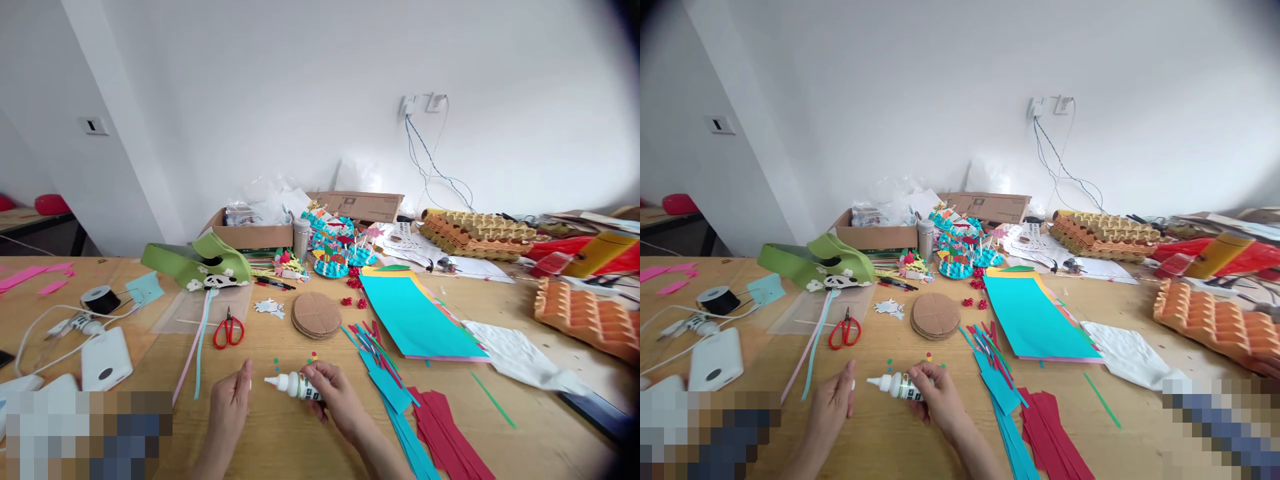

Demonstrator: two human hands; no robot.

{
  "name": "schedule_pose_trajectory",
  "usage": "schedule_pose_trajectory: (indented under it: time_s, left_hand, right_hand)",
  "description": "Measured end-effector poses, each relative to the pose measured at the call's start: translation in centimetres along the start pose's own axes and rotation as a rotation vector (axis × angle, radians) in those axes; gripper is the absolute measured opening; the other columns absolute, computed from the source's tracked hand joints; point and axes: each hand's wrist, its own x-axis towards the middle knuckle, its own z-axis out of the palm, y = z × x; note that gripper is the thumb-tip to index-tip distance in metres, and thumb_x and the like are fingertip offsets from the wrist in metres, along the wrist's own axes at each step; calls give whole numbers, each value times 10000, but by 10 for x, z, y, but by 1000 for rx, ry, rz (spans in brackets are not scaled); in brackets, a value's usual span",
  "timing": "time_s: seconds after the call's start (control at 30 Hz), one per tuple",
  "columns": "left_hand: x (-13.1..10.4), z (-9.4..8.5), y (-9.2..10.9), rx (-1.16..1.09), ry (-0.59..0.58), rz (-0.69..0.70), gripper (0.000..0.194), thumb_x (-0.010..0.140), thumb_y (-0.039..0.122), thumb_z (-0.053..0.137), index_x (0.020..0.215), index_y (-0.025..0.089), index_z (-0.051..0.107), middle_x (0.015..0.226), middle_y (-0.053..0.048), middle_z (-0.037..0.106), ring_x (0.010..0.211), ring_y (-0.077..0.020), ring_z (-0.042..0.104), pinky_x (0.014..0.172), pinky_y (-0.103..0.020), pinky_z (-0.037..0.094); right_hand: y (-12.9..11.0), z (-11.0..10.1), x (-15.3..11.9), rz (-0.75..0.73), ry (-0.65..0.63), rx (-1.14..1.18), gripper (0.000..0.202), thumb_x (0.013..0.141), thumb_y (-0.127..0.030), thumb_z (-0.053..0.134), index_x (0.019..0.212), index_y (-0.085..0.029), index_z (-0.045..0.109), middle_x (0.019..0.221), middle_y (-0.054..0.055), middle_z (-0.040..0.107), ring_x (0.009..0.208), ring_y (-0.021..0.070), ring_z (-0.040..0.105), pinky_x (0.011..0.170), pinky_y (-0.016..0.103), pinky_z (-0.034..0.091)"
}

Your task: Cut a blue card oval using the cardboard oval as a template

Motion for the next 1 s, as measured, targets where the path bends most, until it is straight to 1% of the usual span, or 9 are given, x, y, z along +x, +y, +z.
schedule_pose_trajectory:
  time_s: [0.1, 0.17, 0.27, 0.33, 0.43, 0.53, 0.67, 0.9, 1.0]
  left_hand:
    - [1, 3, 0, -156, -86, -123, 596, 682, 791, 478, 506, 221, 450, 400, 42, 415, 367, -114, 427, 380, -235, 328]
    - [1, 4, 1, -308, -169, -224, 555, 628, 763, 578, 580, 217, 486, 428, 62, 430, 367, -103, 415, 345, -213, 303]
    - [5, 3, 4, -551, -245, -370, 490, 588, 639, 719, 636, 205, 497, 495, 78, 464, 388, -75, 409, 341, -182, 283]
    - [8, 1, 4, -612, -245, -397, 471, 556, 572, 774, 695, 185, 543, 575, 58, 534, 450, -70, 463, 387, -174, 331]
    - [12, -1, 0, -591, -209, -370, 513, 558, 591, 758, 780, 155, 602, 660, -1, 625, 542, -96, 541, 463, -195, 405]
    - [13, 1, -5, -533, -170, -314, 525, 620, 652, 677, 781, 159, 594, 673, -46, 672, 591, -138, 586, 501, -232, 444]
    - [14, 5, -12, -401, -145, -211, 485, 652, 648, 655, 773, 186, 573, 684, -66, 702, 656, -189, 630, 526, -261, 454]
    - [21, 7, -22, -154, -67, -14, 466, 633, 670, 629, 677, 210, 567, 684, -53, 666, 652, -196, 602, 639, -306, 457]
    - [22, 4, -19, -36, -30, 54, 426, 696, 633, 587, 675, 208, 588, 678, -37, 632, 634, -181, 562, 619, -289, 427]
  right_hand:
    - [-2, -4, 0, -30, -39, 219, 497, 764, -655, 594, 806, -162, 553, 508, -33, 533, 353, 63, 389, 323, 171, 250]
    - [-2, -8, 0, -76, -65, 371, 477, 759, -614, 637, 898, -161, 582, 593, -7, 583, 421, 82, 459, 361, 178, 294]
    - [-3, -19, 4, -194, -66, 457, 481, 695, -536, 741, 969, -160, 618, 765, 44, 643, 625, 134, 580, 552, 233, 444]
    - [-4, -28, 8, -276, 17, 398, 462, 700, -499, 747, 997, -167, 627, 857, 66, 661, 750, 170, 607, 707, 291, 474]
    - [-1, -46, 15, -356, 269, 114, 410, 723, -452, 715, 1003, -170, 615, 949, 89, 666, 862, 216, 605, 791, 341, 467]
    - [7, -61, 20, -335, 519, -305, 344, 690, -413, 682, 912, -163, 600, 878, 86, 666, 804, 239, 603, 730, 344, 469]
    - [17, -68, 24, -275, 612, -638, 264, 686, -388, 585, 851, -181, 580, 753, 54, 654, 686, 229, 595, 621, 317, 449]
    - [20, -68, 26, -281, 644, -629, 338, 639, -420, 620, 871, -175, 598, 809, 59, 674, 736, 240, 615, 649, 329, 471]
    - [19, -66, 23, -308, 672, -514, 523, 665, -475, 664, 1064, -150, 569, 950, 95, 670, 788, 243, 619, 680, 341, 484]
